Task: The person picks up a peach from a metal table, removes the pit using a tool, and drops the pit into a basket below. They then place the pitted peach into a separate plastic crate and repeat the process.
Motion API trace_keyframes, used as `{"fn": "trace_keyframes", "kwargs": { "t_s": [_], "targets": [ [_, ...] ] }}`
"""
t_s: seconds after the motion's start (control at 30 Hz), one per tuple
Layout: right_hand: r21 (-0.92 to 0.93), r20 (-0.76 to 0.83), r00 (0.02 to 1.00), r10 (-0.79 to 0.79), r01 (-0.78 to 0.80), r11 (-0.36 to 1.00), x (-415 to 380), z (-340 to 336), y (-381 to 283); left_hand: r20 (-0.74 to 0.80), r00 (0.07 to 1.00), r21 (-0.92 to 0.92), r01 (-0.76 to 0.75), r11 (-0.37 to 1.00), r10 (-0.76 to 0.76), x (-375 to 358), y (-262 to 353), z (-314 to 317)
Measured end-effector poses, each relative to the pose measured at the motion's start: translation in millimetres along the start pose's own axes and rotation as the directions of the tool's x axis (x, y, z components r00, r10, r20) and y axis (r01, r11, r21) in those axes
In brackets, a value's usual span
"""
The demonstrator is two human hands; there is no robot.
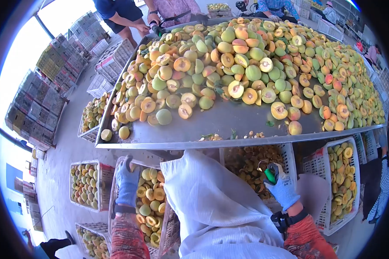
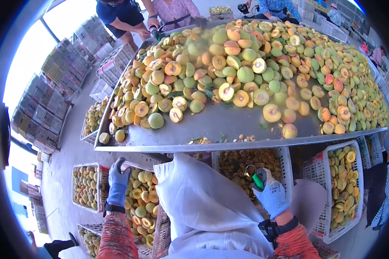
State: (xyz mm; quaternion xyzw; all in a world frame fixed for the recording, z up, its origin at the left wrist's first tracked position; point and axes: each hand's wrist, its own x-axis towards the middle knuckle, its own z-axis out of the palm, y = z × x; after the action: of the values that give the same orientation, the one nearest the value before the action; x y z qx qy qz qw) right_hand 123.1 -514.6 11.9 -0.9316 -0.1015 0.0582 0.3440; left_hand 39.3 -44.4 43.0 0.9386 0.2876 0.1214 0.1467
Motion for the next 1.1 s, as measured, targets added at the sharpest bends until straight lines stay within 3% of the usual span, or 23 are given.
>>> {"fn": "trace_keyframes", "kwargs": {
  "t_s": [0.07, 0.13, 0.2, 0.27, 0.3, 0.4, 0.43, 0.47, 0.5, 0.53, 0.6, 0.67, 0.73, 0.83, 0.87, 0.97, 1.0, 1.07, 1.1],
  "targets": [
    [-0.031, 0.022, 0.999, 0.044, -0.043, 0.999, 6.2, -3.3, -8.3, -0.115, 0.956, 0.026, -0.270, 0.962, 0.271, 53.7, 30.8, 30.9],
    [-0.023, 0.021, 0.999, 0.041, -0.041, 0.999, 7.4, -5.8, -5.0, -0.006, 0.928, 0.232, -0.361, 0.903, 0.373, 94.6, 86.6, 49.9],
    [0.072, 0.011, 1.000, 0.025, -0.026, 0.997, 7.0, -9.8, 5.5, 0.195, 0.901, 0.369, -0.433, 0.823, 0.387, 128.1, 106.7, 80.7],
    [0.093, -0.069, 0.998, -0.004, 0.011, 0.996, 2.8, -16.7, 10.6, 0.223, 0.915, 0.526, -0.403, 0.749, 0.336, 147.5, 113.7, 105.3],
    [0.100, -0.055, 0.997, 0.058, -0.053, 0.994, -1.3, -15.6, 20.4, 0.279, 0.933, 0.491, -0.342, 0.801, 0.227, 157.9, 111.8, 111.8],
    [0.019, -0.078, 0.992, 0.099, -0.098, 0.995, -3.9, -20.5, 16.6, 0.221, 0.950, 0.283, -0.278, 0.918, 0.219, 163.3, 117.0, 100.7],
    [0.018, -0.073, 0.992, 0.099, -0.098, 0.995, -2.2, -21.7, 10.6, 0.116, 0.971, -0.326, -0.160, 0.932, 0.207, 157.0, 109.8, 107.0],
    [0.037, -0.061, 0.994, 0.093, -0.091, 0.995, 0.8, -21.8, 0.4, 0.037, 0.990, -0.817, -0.047, 0.574, 0.134, 144.3, 120.1, 98.0],
    [0.057, -0.050, 0.995, 0.089, -0.086, 0.995, 2.6, -21.0, -10.4, 0.197, 0.980, -0.934, 0.181, 0.310, 0.022, 127.2, 126.4, 81.7],
    [0.054, -0.048, 0.995, 0.088, -0.086, 0.995, 5.1, -19.4, -19.2, 0.333, 0.942, -0.934, 0.322, 0.153, 0.050, 107.3, 138.7, 65.2],
    [0.146, 0.004, 0.990, -0.143, 0.140, 0.979, 10.6, -13.7, -37.2, 0.513, 0.835, -0.817, 0.546, -0.185, 0.197, 69.4, 146.9, 61.7],
    [0.105, -0.069, 0.949, -0.309, 0.314, 0.943, 14.1, -8.3, -62.8, 0.559, 0.764, -0.690, 0.645, -0.330, 0.323, 26.5, 174.5, 53.2],
    [0.037, -0.078, 0.928, -0.365, 0.369, 0.929, 11.5, -5.5, -83.2, 0.610, 0.689, -0.612, 0.723, -0.321, 0.391, -7.3, 192.4, 54.6],
    [-0.153, -0.049, 0.904, -0.425, 0.414, 0.897, 4.3, -10.7, -101.2, 0.593, 0.708, -0.712, 0.684, -0.161, 0.383, -47.0, 207.0, 61.9],
    [-0.162, -0.050, 0.907, -0.417, 0.405, 0.900, -0.1, -13.6, -103.1, 0.596, 0.700, -0.704, 0.691, -0.163, 0.392, -56.6, 209.6, 64.7],
    [-0.312, -0.029, 0.892, -0.452, 0.421, 0.852, -11.9, -19.0, -102.6, 0.437, 0.856, -0.891, 0.454, 0.003, 0.277, -75.0, 209.8, 73.7],
    [-0.316, -0.032, 0.889, -0.458, 0.425, 0.848, -16.2, -21.8, -102.6, 0.430, 0.859, -0.894, 0.448, -0.001, 0.279, -79.1, 210.1, 72.1],
    [-0.345, 0.000, 0.882, -0.472, 0.443, 0.827, -24.0, -26.4, -103.0, 0.504, 0.826, -0.813, 0.553, -0.184, 0.253, -86.9, 214.3, 62.0],
    [-0.346, -0.003, 0.880, -0.475, 0.445, 0.826, -26.9, -26.6, -101.6, 0.501, 0.827, -0.815, 0.550, -0.184, 0.254, -90.8, 215.9, 53.2]
  ]
}}
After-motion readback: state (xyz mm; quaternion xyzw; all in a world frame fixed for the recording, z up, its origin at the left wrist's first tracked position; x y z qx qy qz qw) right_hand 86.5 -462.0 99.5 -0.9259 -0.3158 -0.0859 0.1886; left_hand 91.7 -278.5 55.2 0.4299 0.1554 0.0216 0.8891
